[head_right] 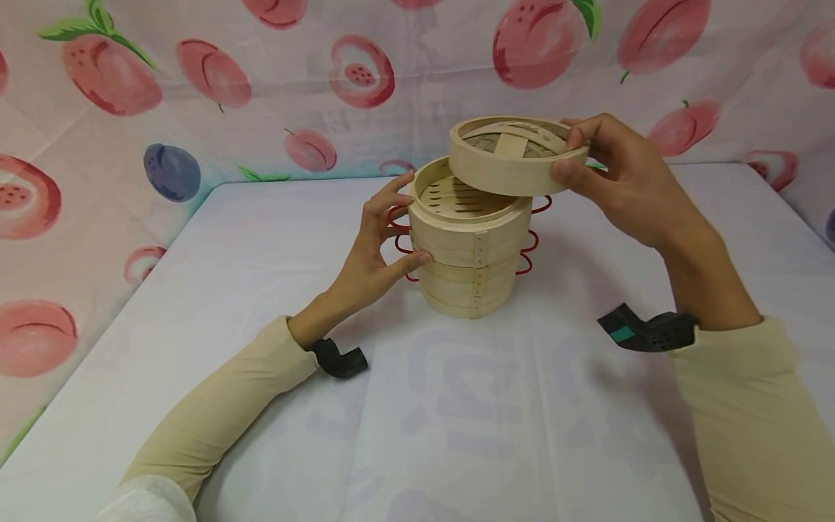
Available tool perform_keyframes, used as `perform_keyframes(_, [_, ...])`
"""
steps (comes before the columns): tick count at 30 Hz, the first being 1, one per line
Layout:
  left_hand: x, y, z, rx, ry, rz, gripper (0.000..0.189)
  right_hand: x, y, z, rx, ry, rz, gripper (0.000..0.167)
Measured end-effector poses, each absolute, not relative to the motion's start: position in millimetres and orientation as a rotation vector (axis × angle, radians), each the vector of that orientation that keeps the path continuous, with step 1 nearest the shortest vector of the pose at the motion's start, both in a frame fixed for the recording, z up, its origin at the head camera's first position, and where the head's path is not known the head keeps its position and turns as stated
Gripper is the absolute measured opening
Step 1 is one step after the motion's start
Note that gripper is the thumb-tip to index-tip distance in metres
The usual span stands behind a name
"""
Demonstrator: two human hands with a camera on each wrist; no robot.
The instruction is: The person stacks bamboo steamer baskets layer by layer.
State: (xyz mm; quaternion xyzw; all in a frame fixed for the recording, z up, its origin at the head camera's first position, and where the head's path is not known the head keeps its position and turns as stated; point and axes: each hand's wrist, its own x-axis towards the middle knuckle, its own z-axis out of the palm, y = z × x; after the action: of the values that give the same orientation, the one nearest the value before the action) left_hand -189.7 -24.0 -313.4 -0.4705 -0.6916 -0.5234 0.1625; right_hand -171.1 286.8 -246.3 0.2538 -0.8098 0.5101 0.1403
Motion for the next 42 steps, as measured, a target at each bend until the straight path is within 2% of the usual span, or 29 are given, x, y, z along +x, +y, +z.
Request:
perform_keyframes(13, [-181.8, -23.7, -305.2, -1.333, -1.985, -1.490, 0.065, -174.1, 281.7, -251.0, 0.944, -2.128, 1.856, 0.015])
perform_keyframes(33, [-182.5, -21.5, -307.8, -1.312, -1.973, -1.501, 0.067, -171.6, 263.2, -254.1, 0.968, -2.083, 2.002, 0.016])
perform_keyframes(42, [-204.7, -20.9, -331.3, -1.332, -1.944, -1.503, 0.086, -168.4, 259.0, -252.4, 0.967, -2.118, 1.961, 0.018])
